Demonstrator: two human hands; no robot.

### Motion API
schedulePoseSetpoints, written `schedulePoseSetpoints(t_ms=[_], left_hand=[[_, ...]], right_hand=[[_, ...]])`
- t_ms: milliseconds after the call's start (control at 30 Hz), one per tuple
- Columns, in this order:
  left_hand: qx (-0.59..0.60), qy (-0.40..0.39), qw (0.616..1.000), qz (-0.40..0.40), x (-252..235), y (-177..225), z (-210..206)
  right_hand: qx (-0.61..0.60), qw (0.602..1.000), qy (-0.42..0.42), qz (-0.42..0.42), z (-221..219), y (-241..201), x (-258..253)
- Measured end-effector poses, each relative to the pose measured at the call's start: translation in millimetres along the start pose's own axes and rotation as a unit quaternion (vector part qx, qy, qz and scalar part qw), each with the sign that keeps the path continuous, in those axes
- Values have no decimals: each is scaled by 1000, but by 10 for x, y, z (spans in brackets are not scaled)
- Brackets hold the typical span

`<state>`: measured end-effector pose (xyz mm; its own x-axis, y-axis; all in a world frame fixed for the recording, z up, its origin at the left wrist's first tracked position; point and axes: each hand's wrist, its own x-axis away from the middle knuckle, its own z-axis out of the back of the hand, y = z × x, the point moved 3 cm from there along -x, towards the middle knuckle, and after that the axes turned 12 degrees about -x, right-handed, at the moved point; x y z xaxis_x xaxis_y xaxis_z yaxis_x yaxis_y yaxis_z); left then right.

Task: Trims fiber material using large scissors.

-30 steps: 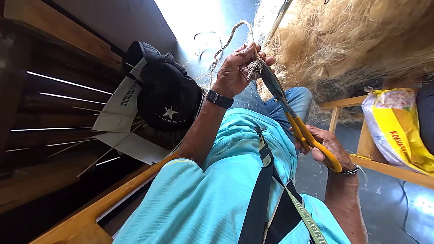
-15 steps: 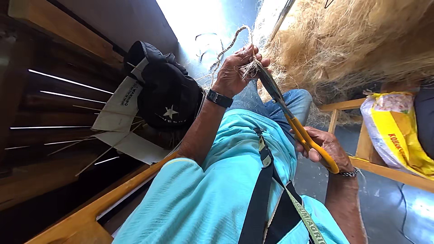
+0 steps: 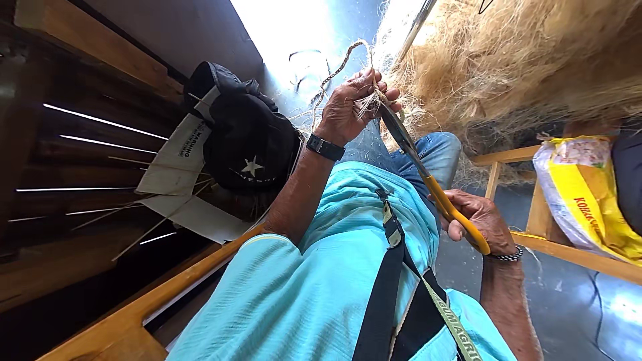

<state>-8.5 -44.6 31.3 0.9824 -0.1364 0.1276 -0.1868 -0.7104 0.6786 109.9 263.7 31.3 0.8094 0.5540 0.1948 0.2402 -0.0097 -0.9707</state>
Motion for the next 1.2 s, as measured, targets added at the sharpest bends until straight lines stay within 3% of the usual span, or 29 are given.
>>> schedulePoseSetpoints(t_ms=[500,767,1200], left_hand=[[-17,-40,999,-32,7,-42,-32],[-28,-31,997,-58,-10,-57,-5],[-18,-38,999,-35,-29,-112,37]], right_hand=[[45,998,-32,1,56,-19,-33],[42,999,7,-4,43,-11,-23],[45,998,51,3,31,21,-15]])
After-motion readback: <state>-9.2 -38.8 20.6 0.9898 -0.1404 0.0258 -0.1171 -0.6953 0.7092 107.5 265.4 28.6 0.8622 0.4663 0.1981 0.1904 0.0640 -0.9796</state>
